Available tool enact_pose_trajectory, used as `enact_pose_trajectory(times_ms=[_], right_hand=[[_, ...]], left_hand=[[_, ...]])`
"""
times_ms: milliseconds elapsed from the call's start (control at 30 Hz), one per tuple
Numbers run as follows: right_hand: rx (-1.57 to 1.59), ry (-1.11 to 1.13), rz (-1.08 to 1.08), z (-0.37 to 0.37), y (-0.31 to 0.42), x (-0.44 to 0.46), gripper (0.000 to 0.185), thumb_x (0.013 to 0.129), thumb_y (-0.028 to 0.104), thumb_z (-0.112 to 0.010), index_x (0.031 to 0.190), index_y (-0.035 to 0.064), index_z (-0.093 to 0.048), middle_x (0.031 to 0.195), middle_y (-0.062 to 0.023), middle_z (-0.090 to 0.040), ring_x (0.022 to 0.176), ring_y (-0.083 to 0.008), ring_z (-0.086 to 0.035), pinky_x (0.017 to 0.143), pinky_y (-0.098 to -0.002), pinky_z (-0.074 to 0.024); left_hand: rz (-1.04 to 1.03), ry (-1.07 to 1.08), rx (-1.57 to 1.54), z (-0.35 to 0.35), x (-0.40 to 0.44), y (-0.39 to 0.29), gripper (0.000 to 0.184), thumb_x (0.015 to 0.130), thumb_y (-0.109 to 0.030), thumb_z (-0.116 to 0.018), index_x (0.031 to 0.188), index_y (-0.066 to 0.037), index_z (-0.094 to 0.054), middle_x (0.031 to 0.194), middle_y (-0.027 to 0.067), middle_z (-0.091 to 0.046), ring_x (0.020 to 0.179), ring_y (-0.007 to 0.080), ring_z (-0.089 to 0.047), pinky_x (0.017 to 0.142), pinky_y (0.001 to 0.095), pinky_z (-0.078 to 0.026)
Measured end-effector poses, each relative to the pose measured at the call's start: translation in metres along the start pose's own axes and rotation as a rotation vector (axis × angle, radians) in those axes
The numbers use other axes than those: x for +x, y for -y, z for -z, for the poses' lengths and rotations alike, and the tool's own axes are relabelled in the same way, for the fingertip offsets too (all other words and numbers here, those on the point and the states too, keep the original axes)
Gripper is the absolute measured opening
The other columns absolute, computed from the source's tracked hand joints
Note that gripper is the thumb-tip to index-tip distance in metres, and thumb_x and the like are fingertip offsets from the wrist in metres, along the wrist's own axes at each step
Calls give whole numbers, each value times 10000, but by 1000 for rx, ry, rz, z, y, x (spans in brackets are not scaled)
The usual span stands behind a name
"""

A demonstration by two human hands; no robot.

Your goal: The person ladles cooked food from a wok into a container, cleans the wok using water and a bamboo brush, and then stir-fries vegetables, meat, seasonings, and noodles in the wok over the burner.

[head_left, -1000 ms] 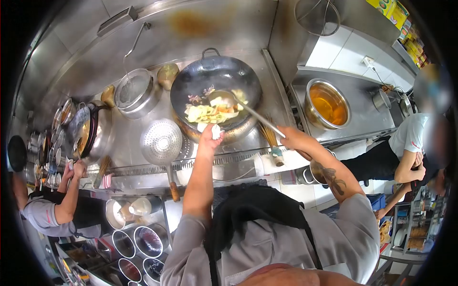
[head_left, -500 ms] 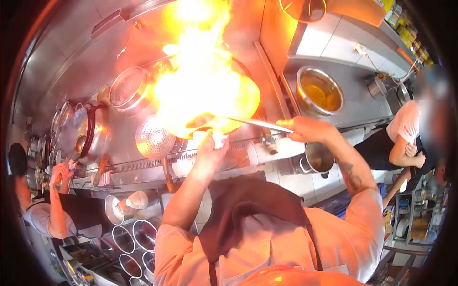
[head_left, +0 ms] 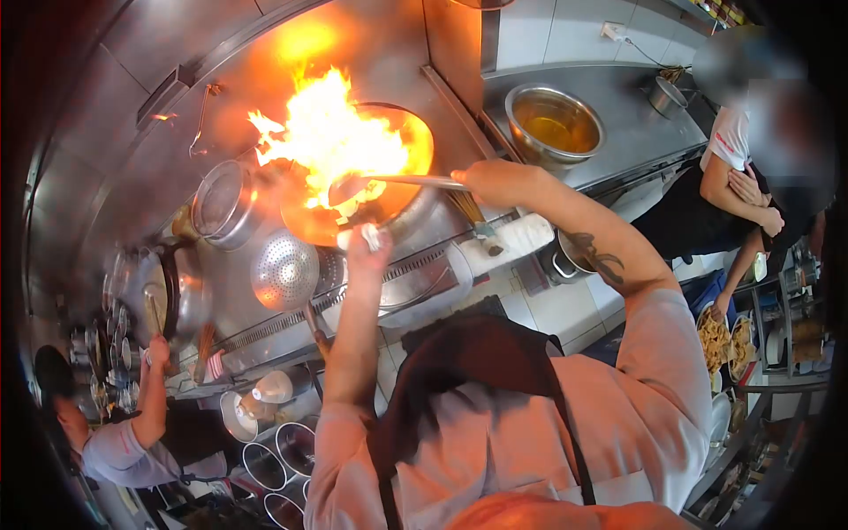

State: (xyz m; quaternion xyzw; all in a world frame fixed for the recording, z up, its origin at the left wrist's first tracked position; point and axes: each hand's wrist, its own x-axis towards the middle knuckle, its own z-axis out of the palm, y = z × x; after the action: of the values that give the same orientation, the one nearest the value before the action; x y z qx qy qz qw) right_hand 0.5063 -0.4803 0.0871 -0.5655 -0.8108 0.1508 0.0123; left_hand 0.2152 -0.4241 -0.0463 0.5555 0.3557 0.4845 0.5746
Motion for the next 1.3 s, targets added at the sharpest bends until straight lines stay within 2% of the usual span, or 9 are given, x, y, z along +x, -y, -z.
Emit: enact_pose_trajectory(times_ms=[100, 267, 467, 500, 567, 900, 967, 1133, 1300], right_hand=[[161, 58, 24, 23, 2, -21, 359, 837, 92, -545, 1194, 52, -547, 834, -177, -631, 705, -328, -620, 617, -446, -472], [355, -160, 161, -58, -75, 16, 240, 897, 153, -511, 1105, 68, -596, 907, -173, -647, 821, -338, -635, 714, -426, -486], [23, -168, -271, -31, -32, 30, 379, 999, 324, -377, 1041, 64, -650, 980, -148, -658, 919, -327, -631, 878, -392, -482], [241, -190, -339, -13, -20, 18, 223, 922, 128, -466, 1070, -6, -565, 774, -198, -616, 718, -344, -632, 612, -464, -479], [221, -210, -273, -5, -19, 5, 204, 910, 111, -487, 1061, -7, -555, 722, -186, -593, 689, -346, -616, 606, -470, -469], [436, -293, -331, -62, -18, -96, 554, 868, 138, -576, 1385, 16, -419, 941, -234, -623, 844, -356, -615, 745, -415, -485], [550, -347, -275, -68, -3, -138, 558, 877, 129, -569, 1399, 26, -403, 866, -189, -615, 746, -264, -610, 676, -371, -485], [976, -420, -482, -106, 32, -215, 513, 883, 128, -543, 1381, 63, -440, 749, -68, -561, 592, -132, -514, 544, -310, -449], [1347, -489, -662, -130, 74, -257, 499, 901, 117, -566, 1380, 40, -449, 740, 14, -521, 538, -48, -439, 476, -226, -376]], left_hand=[[754, -171, -1014, 4, 41, -11, 161, 968, -234, -463, 956, -98, -549, 790, 56, -590, 641, 187, -542, 514, 279, -480], [672, -231, -1102, 9, 26, 17, 182, 972, -228, -451, 889, -89, -535, 754, 63, -566, 622, 186, -543, 505, 298, -490], [699, -16, -1025, 17, -31, 81, 211, 968, -224, -460, 841, -79, -546, 730, 67, -591, 590, 173, -572, 512, 310, -521], [719, -8, -1019, 16, -32, 74, 211, 968, -238, -469, 851, -83, -554, 725, 65, -599, 588, 175, -581, 510, 311, -526], [670, -203, -1120, 15, -4, 64, 220, 968, -264, -482, 867, -87, -565, 708, 62, -602, 592, 187, -594, 510, 315, -532], [596, 231, -1046, 86, 120, 142, 169, 867, -224, -580, 733, -123, -564, 631, 15, -568, 566, 167, -555, 524, 323, -489], [645, -243, -333, 107, 94, 88, 174, 886, -267, -568, 796, -119, -583, 649, 8, -559, 565, 154, -542, 523, 294, -478], [295, -258, 93, 320, 307, 43, 315, 901, -322, -479, 1034, -91, -647, 843, 32, -637, 628, 138, -581, 474, 207, -428], [-84, 764, 39, -115, 295, -135, 376, 946, -254, -537, 1260, -48, -536, 1154, 76, -598, 1025, 134, -564, 865, 263, -464]])
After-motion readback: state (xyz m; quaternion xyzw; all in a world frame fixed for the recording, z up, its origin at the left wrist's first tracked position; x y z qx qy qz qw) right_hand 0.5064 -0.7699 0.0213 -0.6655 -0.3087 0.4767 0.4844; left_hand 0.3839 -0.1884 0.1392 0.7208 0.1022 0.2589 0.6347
